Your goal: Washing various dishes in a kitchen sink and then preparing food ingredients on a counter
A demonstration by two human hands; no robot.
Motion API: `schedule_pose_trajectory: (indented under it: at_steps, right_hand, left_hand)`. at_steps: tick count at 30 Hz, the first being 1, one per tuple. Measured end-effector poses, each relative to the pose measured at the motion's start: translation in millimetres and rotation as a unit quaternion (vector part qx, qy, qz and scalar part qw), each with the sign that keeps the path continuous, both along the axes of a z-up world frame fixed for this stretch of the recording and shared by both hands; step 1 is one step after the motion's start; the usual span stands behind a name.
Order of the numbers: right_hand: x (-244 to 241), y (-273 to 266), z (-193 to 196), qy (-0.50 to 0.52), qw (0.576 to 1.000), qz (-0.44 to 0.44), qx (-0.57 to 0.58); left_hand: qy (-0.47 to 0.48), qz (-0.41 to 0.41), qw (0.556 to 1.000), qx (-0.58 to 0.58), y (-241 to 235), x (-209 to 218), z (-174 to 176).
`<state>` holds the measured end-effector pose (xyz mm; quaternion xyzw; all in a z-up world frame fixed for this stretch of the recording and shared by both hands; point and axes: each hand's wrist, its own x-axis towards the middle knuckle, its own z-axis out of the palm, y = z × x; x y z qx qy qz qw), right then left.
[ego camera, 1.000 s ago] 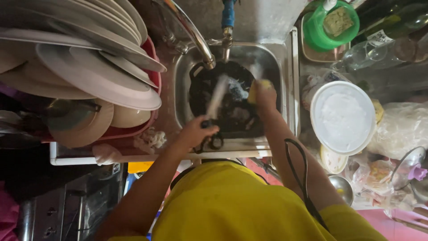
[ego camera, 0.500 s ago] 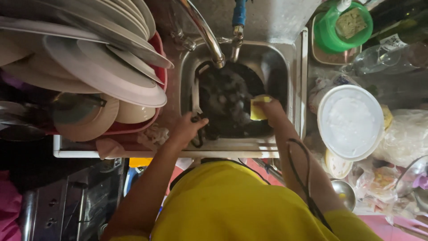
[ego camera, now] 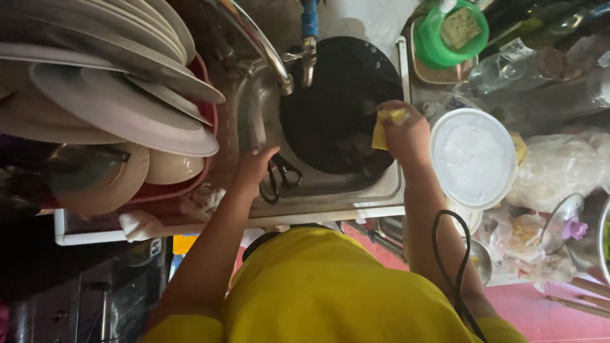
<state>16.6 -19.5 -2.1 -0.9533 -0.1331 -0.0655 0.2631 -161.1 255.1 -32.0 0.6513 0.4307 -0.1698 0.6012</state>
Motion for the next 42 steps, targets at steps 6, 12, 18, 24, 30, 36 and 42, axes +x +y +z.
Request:
schedule_pose_trajectory:
  at_steps: [6,12,18,24,30,36,42]
  right_hand:
    - [-12.6,-1.2,4.1,0.197,0.946,-0.056,0.250]
    - [-19.1,-6.2,-1.0,0.267,0.889,-0.016,0.371]
    - [-18.2,-7.1,-19.8,0.271,0.854,0.019,0.443]
    - [-33.2,25.8,-39.5,0.101,0.989,0.006,0.106]
    - [-60.6,74.5,-66.4,-0.009,0.988,0.138,0.064]
    - [-37.1,80.3,-48.6,0.058,0.951,0.300,0.039]
    - [-3.8,131.2,-114.5,-0.066,0.969,0.210,0.108]
  left_hand:
    - [-0.124,0.224,0.954,-0.155,3.7,0.7,-73.2]
    - [-0.133,0.123,0.972,-0.152,3.6,0.4,-56.5]
    - [-0.050,0.175,0.959,-0.215,20.4,-0.3,-62.0]
    - [-0.040,0.154,0.980,-0.119,13.6,5.0,-91.0]
    - [-0.031,0.044,0.999,0.010,-22.3,-2.7,-14.1]
    - [-0.063,0.122,0.991,-0.005,-14.8,-16.6,-38.1]
    - [-0.071,0.110,0.991,-0.027,-15.6,-12.3,2.0]
